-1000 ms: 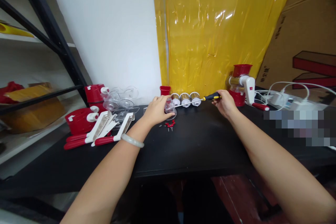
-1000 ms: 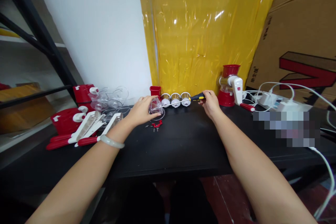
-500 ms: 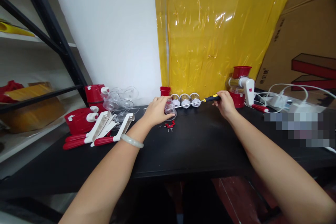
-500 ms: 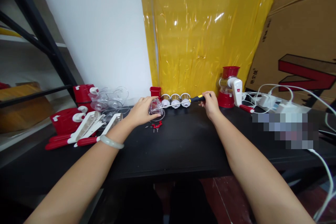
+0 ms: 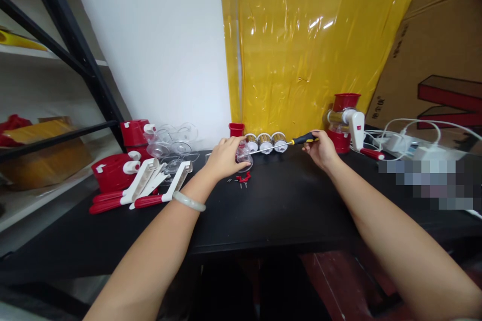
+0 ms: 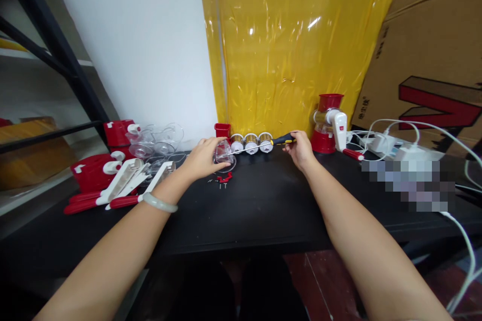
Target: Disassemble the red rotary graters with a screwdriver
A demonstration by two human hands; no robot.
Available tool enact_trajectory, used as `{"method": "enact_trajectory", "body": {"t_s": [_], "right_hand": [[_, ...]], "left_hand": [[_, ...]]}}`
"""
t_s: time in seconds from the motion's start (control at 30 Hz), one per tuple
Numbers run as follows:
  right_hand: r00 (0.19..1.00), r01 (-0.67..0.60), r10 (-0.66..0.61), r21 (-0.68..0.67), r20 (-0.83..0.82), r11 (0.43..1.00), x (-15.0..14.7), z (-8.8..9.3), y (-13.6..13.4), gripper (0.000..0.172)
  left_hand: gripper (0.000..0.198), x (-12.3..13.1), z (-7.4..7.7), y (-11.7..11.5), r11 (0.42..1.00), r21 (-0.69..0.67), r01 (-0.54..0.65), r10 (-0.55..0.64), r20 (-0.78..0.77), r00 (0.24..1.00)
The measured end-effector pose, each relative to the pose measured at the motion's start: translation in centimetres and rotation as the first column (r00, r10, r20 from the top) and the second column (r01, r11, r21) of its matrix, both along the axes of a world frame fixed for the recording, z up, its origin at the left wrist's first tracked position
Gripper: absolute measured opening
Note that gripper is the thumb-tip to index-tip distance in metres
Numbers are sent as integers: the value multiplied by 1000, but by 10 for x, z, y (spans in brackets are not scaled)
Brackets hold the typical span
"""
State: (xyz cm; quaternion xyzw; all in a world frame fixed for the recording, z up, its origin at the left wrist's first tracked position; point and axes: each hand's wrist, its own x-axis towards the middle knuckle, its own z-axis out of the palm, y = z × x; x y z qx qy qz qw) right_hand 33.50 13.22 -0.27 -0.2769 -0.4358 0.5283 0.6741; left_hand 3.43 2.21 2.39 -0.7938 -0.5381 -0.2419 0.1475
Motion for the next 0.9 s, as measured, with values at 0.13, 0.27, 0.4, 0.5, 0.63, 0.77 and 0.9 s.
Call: {"method": "enact_trajectory", "body": {"t_s": [0.13, 0.27, 0.4, 0.5, 0.63, 0.77, 0.9], "right_hand": [[993, -104, 105, 11, -61, 994, 0, -2, 0, 32], [1000, -18, 18, -14, 13, 1000, -3, -1, -1, 43], [998, 19, -19, -2, 64, 1000, -4, 1, -3, 33], [1000, -23, 22, -41, -21, 999, -2, 2, -4, 22], [993, -84, 79, -56, -84, 995, -2, 2, -3, 19], [995, -72, 68, -52, -79, 996, -2, 0, -1, 19], [995, -71, 68, -41, -78, 997, -2, -1, 0, 19]], "left_hand": [[75, 0, 1, -1, 1000, -18, -3, 3, 7, 1000], [75, 1, 1, -1, 1000, -12, -8, 8, 1, 1000], [74, 1, 1, -1, 1000, -9, -1, 1, 3, 1000], [74, 1, 1, -1, 1000, -9, -5, 5, 3, 1000], [74, 1, 1, -1, 1000, -11, -10, 10, 2, 1000], [75, 2, 1, -2, 1000, -11, -7, 7, 0, 1000], [74, 2, 2, -2, 1000, -10, -10, 10, -5, 1000]]}}
